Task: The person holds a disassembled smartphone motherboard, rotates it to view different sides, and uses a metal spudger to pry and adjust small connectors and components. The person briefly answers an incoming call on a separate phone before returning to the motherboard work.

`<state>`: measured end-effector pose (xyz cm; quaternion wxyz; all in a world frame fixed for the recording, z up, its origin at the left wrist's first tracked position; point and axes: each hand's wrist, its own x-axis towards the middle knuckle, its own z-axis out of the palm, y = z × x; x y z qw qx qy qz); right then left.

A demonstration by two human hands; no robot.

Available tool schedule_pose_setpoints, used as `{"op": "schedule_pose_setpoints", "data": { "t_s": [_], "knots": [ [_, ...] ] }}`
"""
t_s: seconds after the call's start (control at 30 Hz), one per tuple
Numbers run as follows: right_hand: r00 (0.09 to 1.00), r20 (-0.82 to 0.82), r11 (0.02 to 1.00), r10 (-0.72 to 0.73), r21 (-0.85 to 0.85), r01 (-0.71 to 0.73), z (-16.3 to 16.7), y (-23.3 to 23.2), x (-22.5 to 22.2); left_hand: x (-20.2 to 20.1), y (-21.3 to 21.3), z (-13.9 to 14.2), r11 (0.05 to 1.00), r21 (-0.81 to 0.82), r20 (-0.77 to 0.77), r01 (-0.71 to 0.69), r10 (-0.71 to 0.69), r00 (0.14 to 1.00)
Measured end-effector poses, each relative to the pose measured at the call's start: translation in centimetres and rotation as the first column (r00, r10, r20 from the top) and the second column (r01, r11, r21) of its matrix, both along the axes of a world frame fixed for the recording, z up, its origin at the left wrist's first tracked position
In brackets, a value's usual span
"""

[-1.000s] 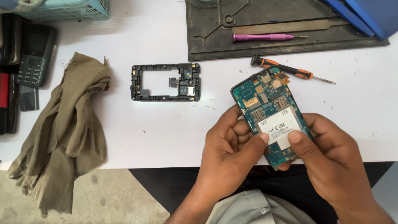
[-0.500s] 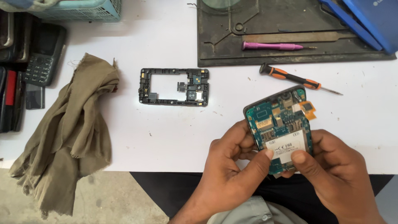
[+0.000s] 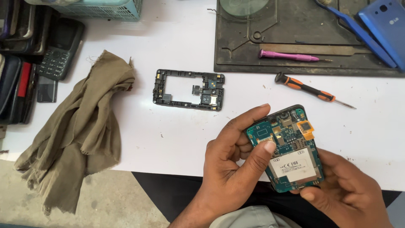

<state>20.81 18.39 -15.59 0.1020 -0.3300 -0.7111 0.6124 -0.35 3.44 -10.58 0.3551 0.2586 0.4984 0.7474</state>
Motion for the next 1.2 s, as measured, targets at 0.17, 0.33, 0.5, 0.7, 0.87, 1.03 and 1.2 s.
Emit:
{"op": "schedule_pose_setpoints", "data": {
  "t_s": [0.17,0.33,0.5,0.7,0.87,1.03,1.2],
  "knots": [
    [1.0,-0.003,1.0,-0.013,0.025,0.013,0.0,-0.1,0.0,0.0,-0.2,-0.1,1.0,0.027,0.034,-0.001,0.0,0.999],
    [0.998,-0.052,0.987,-0.022,0.159,0.03,-0.2,-0.7,-0.2,0.1,-0.3,0.0,0.999,0.027,0.054,0.022,-0.024,0.998],
    [0.998,-0.063,0.981,-0.015,0.191,0.027,-0.5,-0.6,-0.3,0.0,-0.2,0.1,1.0,0.012,0.047,0.02,-0.02,0.999],
    [0.998,0.03,0.98,-0.058,0.192,0.051,-0.9,-0.6,-0.2,0.1,-0.3,0.2,1.0,0.012,0.005,0.001,-0.001,1.0],
    [0.998,-0.051,0.981,-0.045,0.185,0.053,-0.9,-1.0,-0.1,0.4,-0.8,0.4,1.0,0.018,-0.05,-0.005,0.006,0.999],
    [0.997,-0.006,0.987,-0.07,0.146,0.071,-0.5,-1.4,-0.6,0.7,-1.4,0.5,0.996,0.082,-0.151,-0.029,0.041,0.988],
    [0.987,0.128,0.989,-0.092,0.128,0.076,-0.4,-1.4,-0.8,0.7,-1.5,0.6,0.995,0.096,-0.157,-0.018,0.033,0.987]
  ]
}}
